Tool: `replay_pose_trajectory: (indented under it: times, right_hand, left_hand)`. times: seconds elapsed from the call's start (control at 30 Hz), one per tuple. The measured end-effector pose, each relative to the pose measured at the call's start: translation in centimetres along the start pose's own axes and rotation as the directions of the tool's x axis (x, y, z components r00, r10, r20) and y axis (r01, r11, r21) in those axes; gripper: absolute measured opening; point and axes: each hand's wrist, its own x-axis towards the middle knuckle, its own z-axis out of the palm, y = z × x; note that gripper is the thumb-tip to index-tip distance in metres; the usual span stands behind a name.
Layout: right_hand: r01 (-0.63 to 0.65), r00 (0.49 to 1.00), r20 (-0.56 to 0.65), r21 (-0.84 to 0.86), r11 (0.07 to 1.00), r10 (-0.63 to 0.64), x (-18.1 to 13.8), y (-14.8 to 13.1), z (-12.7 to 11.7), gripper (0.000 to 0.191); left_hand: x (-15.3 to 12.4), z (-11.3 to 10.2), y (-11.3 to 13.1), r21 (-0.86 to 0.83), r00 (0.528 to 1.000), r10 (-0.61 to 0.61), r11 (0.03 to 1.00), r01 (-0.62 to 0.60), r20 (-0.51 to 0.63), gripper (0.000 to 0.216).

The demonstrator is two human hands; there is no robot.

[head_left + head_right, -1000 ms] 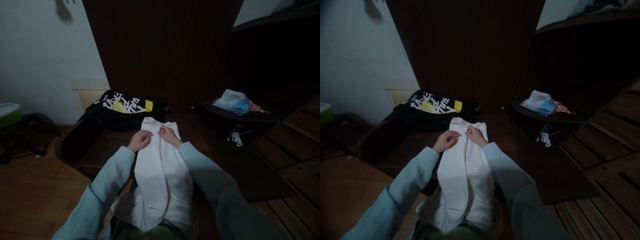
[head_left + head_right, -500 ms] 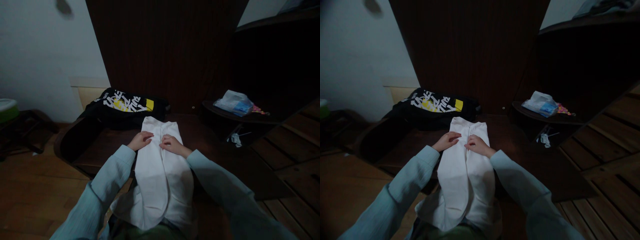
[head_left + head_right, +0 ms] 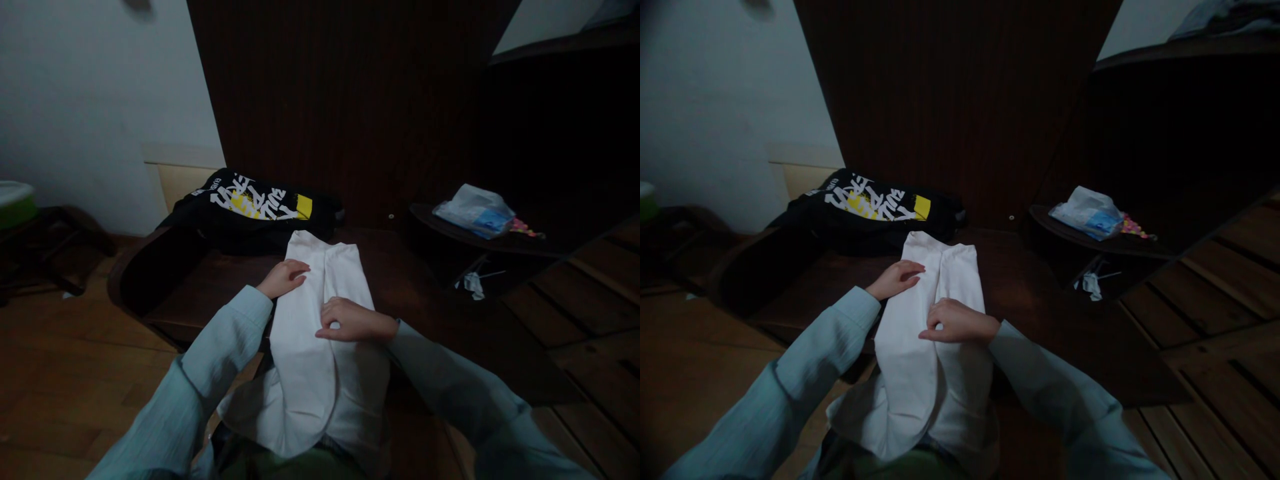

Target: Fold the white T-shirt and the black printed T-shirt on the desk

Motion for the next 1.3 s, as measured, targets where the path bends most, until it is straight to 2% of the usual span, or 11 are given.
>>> replay_pose_trajectory:
  times: [0.17, 0.37, 0.53, 0.6, 0.67, 0.77, 0.83, 0.93, 1.03, 1.13, 1.3]
  right_hand:
    - [-0.048, 0.986, 0.161, -0.033, 0.998, 0.052, -0.3, -0.7, -0.7, 0.026]
    - [-0.158, 0.970, 0.168, -0.104, 0.982, 0.174, -0.6, -2.4, -0.6, 0.027]
    - [-0.227, 0.955, 0.216, 0.101, 0.969, 0.202, -1.0, -2.5, -1.1, 0.018]
    - [-0.268, 0.958, 0.171, 0.268, 0.925, 0.229, -0.9, -1.9, -1.2, 0.016]
    - [-0.317, 0.942, 0.029, 0.411, 0.855, 0.336, -0.7, -1.0, -1.1, 0.013]
    - [-0.372, 0.810, -0.202, 0.549, 0.748, 0.551, 0.0, 0.7, -0.8, 0.010]
    - [-0.401, 0.732, -0.226, 0.621, 0.673, 0.643, 0.7, 1.7, -0.6, 0.010]
    - [-0.441, 0.673, -0.174, 0.685, 0.580, 0.718, 1.9, 2.9, -0.3, 0.014]
    - [-0.477, 0.646, -0.209, 0.641, 0.601, 0.735, 2.8, 3.5, -0.1, 0.019]
    - [-0.502, 0.654, -0.282, 0.533, 0.682, 0.702, 3.3, 4.0, 0.1, 0.018]
    - [-0.520, 0.650, -0.356, 0.438, 0.734, 0.672, 3.2, 4.8, 0.3, 0.015]
  left_hand:
    - [0.0, 0.1, -0.1, 0.004, 1.000, -0.015, 1.000, 0.015, -0.001, 0.024]
    - [0.0, 0.1, -0.1, 0.001, 1.000, -0.010, 1.000, 0.010, 0.003, 0.025]
    - [0.0, 0.1, 0.0, 0.004, 1.000, -0.004, 1.000, 0.004, -0.001, 0.024]
    - [0.1, 0.1, 0.0, 0.004, 1.000, -0.004, 1.000, 0.004, -0.003, 0.024]
    - [0.1, 0.0, 0.1, 0.004, 1.000, -0.011, 1.000, 0.011, -0.004, 0.024]
    - [0.0, 0.0, 0.1, 0.008, 1.000, -0.019, 1.000, 0.019, -0.002, 0.025]
    - [0.0, 0.0, 0.2, 0.011, 1.000, -0.019, 1.000, 0.019, -0.001, 0.025]
    - [0.0, -0.1, 0.2, 0.020, 1.000, -0.015, 1.000, 0.015, 0.005, 0.026]
    - [0.1, -0.1, 0.4, 0.026, 1.000, -0.011, 1.000, 0.011, 0.010, 0.026]
    - [0.0, -0.1, 0.5, 0.024, 1.000, -0.017, 1.000, 0.016, 0.008, 0.026]
    - [0.1, 0.0, 0.1, 0.024, 1.000, -0.006, 1.000, 0.006, 0.009, 0.025]
